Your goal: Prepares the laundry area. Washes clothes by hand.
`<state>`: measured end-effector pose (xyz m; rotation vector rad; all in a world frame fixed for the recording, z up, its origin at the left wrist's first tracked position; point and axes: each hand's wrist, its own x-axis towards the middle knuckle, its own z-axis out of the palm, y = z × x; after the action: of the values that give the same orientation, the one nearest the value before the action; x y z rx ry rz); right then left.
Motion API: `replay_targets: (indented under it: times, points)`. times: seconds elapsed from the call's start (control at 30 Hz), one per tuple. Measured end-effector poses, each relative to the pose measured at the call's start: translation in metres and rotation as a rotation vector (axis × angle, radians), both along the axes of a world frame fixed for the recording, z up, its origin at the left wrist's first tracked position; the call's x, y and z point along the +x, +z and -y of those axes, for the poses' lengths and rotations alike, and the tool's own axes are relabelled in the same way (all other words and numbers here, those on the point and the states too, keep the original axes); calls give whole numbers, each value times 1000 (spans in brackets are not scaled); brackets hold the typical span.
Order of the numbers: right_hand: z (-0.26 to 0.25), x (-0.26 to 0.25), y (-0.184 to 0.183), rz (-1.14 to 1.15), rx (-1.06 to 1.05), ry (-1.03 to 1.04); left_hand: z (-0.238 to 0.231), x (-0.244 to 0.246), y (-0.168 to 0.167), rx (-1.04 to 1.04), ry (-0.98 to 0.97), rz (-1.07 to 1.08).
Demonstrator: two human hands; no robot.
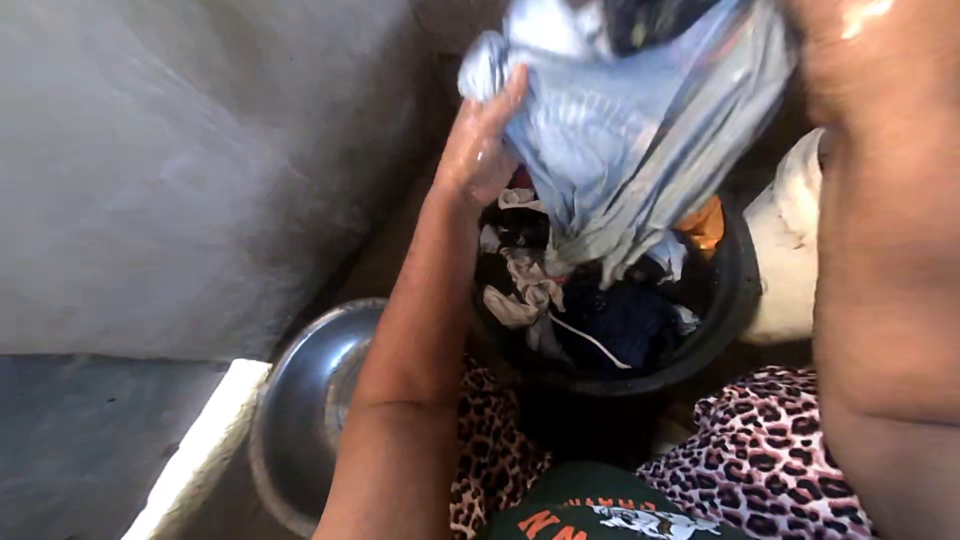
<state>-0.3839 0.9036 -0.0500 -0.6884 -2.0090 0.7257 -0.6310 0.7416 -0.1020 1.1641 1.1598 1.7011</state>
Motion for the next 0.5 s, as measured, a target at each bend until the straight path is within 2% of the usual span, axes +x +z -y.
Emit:
replay_targets:
  times: [0.03, 0.07, 0.13, 0.17, 0.2, 0.23, 0.3, 0.37, 0.43, 0.5]
  points:
    - [5, -5, -5, 109, 25, 27, 8, -11, -18, -200, 53, -178]
    - [7, -10, -15, 251, 26, 82, 15, -19, -37, -463, 90, -448]
    - [9, -26, -42, 535, -83, 200, 19, -29, -67, -1002, -42, -952]
    - [8, -34, -57, 657, -125, 265, 17, -32, -82, -1128, -134, -1096]
    - [9, -43, -71, 745, -139, 331, 15, -31, -88, -1108, -178, -1135]
    - [11, -50, -81, 788, -136, 393, 14, -27, -87, -961, -156, -1101]
    - [19, -59, -81, 785, -120, 491, 8, -13, -80, -512, -113, -846]
    - [27, -59, -66, 705, -94, 575, -2, 5, -70, -144, -172, -556]
    - [30, -52, -50, 549, -80, 636, -7, 14, -56, -10, -234, -471]
    - [27, -45, -43, 389, -80, 704, -6, 7, -49, -91, -306, -557]
